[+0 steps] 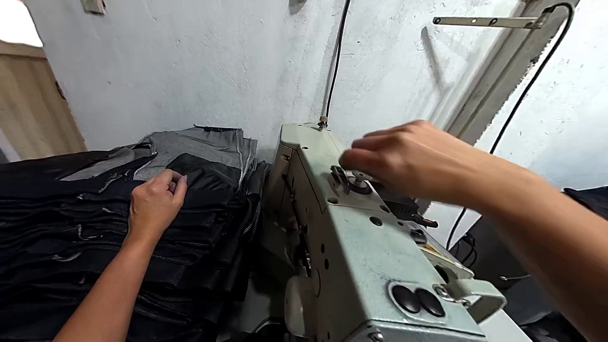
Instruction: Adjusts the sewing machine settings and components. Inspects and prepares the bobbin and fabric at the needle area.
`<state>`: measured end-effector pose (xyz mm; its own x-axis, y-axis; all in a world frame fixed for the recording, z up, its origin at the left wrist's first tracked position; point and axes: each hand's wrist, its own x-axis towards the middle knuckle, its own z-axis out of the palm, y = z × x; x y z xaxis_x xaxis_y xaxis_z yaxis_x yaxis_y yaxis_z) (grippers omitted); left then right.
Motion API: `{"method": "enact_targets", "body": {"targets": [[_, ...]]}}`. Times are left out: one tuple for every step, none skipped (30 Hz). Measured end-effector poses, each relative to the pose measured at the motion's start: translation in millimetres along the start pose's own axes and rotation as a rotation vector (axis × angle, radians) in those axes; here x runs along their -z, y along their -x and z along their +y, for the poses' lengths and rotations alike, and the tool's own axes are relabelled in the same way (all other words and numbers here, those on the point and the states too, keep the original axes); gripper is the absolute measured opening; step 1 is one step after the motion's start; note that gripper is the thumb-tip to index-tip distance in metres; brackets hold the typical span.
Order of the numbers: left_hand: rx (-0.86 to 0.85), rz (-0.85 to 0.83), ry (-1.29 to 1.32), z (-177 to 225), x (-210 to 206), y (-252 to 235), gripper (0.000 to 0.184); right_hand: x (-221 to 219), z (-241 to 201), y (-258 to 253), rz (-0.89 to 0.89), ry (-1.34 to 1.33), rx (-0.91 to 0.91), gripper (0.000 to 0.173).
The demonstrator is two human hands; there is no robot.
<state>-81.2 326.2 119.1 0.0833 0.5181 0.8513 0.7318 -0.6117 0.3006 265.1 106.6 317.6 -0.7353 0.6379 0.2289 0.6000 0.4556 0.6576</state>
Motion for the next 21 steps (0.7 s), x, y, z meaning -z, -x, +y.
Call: {"method": "enact_targets", "body": {"targets": [[0.007, 0.005, 0.001, -0.6, 0.0, -0.5, 0.023, 11.7, -10.6, 5.2, 0.015, -0.003, 0.03, 0.019], [0.013, 0.012, -0.004, -1.3, -0.5, -0.6, 0.023, 18.3, -15.9, 14.9, -0.017, -0.014, 0.032, 0.015], [0.021, 0.014, -0.009, -0.7, -0.8, -0.5, 0.022, 17.0, -13.4, 24.8, -0.079, -0.022, 0.006, 0.013], [0.028, 0.007, -0.014, 0.9, -0.7, -0.1, 0.021, 9.1, -6.9, 30.7, -0.141, -0.025, -0.05, 0.013], [0.026, 0.003, -0.02, 2.2, -1.0, 0.1, 0.021, -0.8, 0.4, 30.7, -0.196, -0.027, -0.118, 0.014], [0.013, 0.004, -0.023, 2.4, -1.1, -0.1, 0.022, -9.8, 6.4, 24.7, -0.208, -0.021, -0.153, 0.014], [-0.003, 0.008, -0.024, 1.9, -0.9, 0.0, 0.022, -14.5, 8.5, 15.9, -0.162, -0.008, -0.138, 0.013], [-0.011, 0.013, -0.021, 1.5, -0.6, 0.7, 0.023, -12.6, 6.2, 7.3, -0.087, 0.006, -0.082, 0.012], [-0.015, 0.022, -0.019, 1.4, -0.3, 1.1, 0.024, -5.0, -0.8, 1.9, -0.012, 0.022, -0.017, 0.015], [-0.013, 0.028, -0.019, 1.3, -0.3, 0.6, 0.024, 6.6, -10.9, 2.0, 0.029, 0.02, 0.025, 0.019], [-0.004, 0.029, -0.021, 1.7, -0.3, 0.0, 0.024, 16.9, -19.0, 8.3, 0.021, 0.022, 0.038, 0.019], [0.013, 0.019, -0.027, 2.4, -0.3, 0.0, 0.023, 21.0, -21.2, 17.8, -0.016, 0.029, 0.024, 0.016], [0.029, 0.002, -0.036, 3.0, -0.3, 0.3, 0.023, 18.3, -17.9, 26.3, -0.068, 0.037, -0.012, 0.013], [0.04, -0.011, -0.042, 3.3, -0.8, 0.4, 0.023, 11.2, -11.3, 29.2, -0.123, 0.047, -0.06, 0.012], [0.033, -0.013, -0.047, 3.3, -1.0, 0.0, 0.022, 3.7, -4.9, 25.2, -0.18, 0.042, -0.116, 0.014], [0.018, -0.007, -0.048, 2.9, -0.8, -0.9, 0.023, -3.7, -0.2, 16.7, -0.181, 0.04, -0.132, 0.015], [0.002, 0.004, -0.043, 1.9, -1.0, -1.2, 0.024, -7.6, 2.0, 7.1, -0.127, 0.046, -0.094, 0.015], [-0.009, 0.014, -0.035, 0.7, -1.6, -0.9, 0.024, -4.4, -0.2, -0.9, -0.051, 0.058, -0.028, 0.015], [-0.015, 0.024, -0.029, -0.3, -2.2, -0.9, 0.025, 5.3, -7.9, -4.7, 0.011, 0.069, 0.025, 0.019], [-0.014, 0.03, -0.028, -1.2, -3.0, -1.4, 0.025, 17.4, -18.3, -2.3, 0.029, 0.071, 0.048, 0.022], [-0.005, 0.028, -0.032, -1.5, -3.4, -1.8, 0.025, 26.0, -26.0, 5.9, -0.002, 0.074, 0.04, 0.02]]}}
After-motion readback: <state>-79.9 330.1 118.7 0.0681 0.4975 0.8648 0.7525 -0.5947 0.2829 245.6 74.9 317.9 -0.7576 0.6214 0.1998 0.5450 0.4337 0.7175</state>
